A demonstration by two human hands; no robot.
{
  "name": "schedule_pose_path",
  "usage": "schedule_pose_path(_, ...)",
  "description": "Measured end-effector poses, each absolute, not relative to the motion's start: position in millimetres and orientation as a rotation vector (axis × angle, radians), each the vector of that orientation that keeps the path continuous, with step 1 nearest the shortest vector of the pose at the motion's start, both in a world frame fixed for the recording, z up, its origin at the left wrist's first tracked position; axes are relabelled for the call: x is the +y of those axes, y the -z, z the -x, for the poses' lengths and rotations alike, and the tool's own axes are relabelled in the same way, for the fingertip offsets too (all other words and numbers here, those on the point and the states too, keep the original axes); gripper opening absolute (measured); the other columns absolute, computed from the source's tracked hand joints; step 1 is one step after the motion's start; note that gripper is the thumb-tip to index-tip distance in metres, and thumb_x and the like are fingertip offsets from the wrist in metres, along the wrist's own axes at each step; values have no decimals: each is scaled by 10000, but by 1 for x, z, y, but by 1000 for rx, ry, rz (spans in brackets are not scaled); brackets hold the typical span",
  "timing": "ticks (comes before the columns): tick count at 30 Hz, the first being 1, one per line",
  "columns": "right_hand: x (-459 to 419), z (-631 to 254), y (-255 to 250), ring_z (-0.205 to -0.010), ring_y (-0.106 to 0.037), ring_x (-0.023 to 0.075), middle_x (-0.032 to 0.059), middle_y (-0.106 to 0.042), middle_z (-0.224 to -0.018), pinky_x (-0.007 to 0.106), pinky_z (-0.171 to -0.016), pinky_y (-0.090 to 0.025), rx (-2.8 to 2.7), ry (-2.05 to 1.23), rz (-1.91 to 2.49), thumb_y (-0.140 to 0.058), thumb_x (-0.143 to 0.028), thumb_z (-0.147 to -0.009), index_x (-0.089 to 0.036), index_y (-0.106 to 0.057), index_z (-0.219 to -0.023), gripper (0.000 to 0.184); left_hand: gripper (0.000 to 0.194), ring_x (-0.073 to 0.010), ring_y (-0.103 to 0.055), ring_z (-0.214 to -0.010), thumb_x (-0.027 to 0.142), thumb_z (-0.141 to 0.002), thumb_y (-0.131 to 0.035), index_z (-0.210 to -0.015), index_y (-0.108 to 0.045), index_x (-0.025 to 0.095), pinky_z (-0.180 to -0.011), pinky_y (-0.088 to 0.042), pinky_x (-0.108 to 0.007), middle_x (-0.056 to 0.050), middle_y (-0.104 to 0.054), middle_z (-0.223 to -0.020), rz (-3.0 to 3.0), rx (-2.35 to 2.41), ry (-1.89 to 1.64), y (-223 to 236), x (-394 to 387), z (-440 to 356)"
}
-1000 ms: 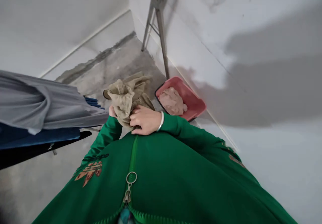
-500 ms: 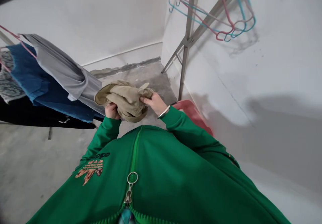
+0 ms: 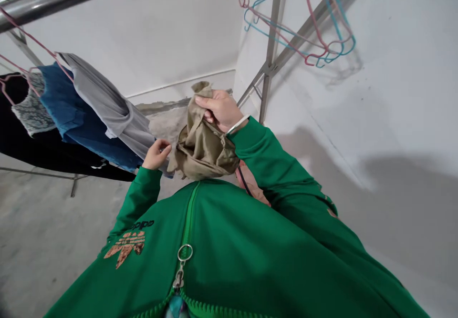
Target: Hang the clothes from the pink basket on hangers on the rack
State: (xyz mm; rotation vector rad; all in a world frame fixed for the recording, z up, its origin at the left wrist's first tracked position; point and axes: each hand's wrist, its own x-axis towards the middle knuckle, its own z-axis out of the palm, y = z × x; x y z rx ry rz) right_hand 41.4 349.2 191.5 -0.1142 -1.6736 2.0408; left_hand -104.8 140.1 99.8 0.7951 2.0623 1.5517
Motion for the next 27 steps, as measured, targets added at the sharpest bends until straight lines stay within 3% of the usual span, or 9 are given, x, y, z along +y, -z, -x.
schedule_pose_path(2,344,-35,-197,-392,-304,21,-81,-367,-469,141,-361,-268,-1902,-2015,-59,-629,-277,-832,-144,-527,-704,211,554,-259,-584,-1113,438,-633,-755,-1085,-579,170,-903,-496,-378,-122,-626,-1147,-1152,2084,-1523,-113,148,101)
schedule_pose_path(4,336,-29,-202,-413,-311,24,-79,-362,-459,151,-400,-289,-2171,-1936,-252,-607,-227,-840,-139,-515,-672,211,759,-282,-513,-1234,494,-641,-756,-1269,-468,179,-980,-457,-409,-159,-531,-1323,-1507,2030,-1448,-124,162,95)
schedule_pose_path(6,326,-25,-207,-451,-344,28,-68,-397,-472,162,-448,-311,-2466,-1775,-431,-588,-188,-838,-130,-512,-638,222,720,-294,-563,-1171,513,-654,-750,-1229,-510,152,-966,-472,-414,-163,-585,-1255,-1657,1972,-1364,-127,177,89)
schedule_pose_path(11,328,-35,-204,-561,-448,47,-36,-526,-594,185,-564,-350,-2729,-1376,-442,-555,-254,-883,-116,-570,-727,209,326,-226,-666,-861,446,-787,-625,-896,-645,139,-815,-535,-352,-90,-699,-889,-1594,2023,-1463,-114,188,79)
schedule_pose_path(15,351,-56,-165,-616,-490,81,0,-576,-687,215,-616,-369,-2494,-1254,86,-508,-421,-912,-120,-588,-872,313,257,-167,-646,-815,413,-772,-653,-859,-626,172,-809,-521,-289,-40,-677,-849,-1384,2129,-1805,-114,171,74)
schedule_pose_path(19,354,-72,-109,-743,-554,154,74,-640,-831,254,-680,-392,-2699,-1007,534,-574,-505,-844,-124,-614,-898,387,200,-155,-624,-798,363,-765,-682,-824,-640,176,-798,-509,-264,-34,-651,-845,-1433,2100,-1927,-121,159,63)
schedule_pose_path(24,339,-69,-60,-1001,-561,228,160,-602,-1105,307,-851,-426,-2837,-976,595,-639,-432,-802,-88,-573,-1156,498,187,-172,-626,-815,379,-764,-696,-807,-676,198,-808,-516,-285,-32,-650,-837,-1494,1986,-1950,-120,151,47)
schedule_pose_path(27,341,-59,-50,-1052,-534,237,161,-594,-1115,325,-913,-414,-2764,-1007,578,-657,-359,-775,-84,-610,-1104,431,210,-189,-629,-833,416,-765,-686,-837,-687,219,-819,-522,-306,-30,-660,-842,-1518,2005,-1874,-123,146,36)
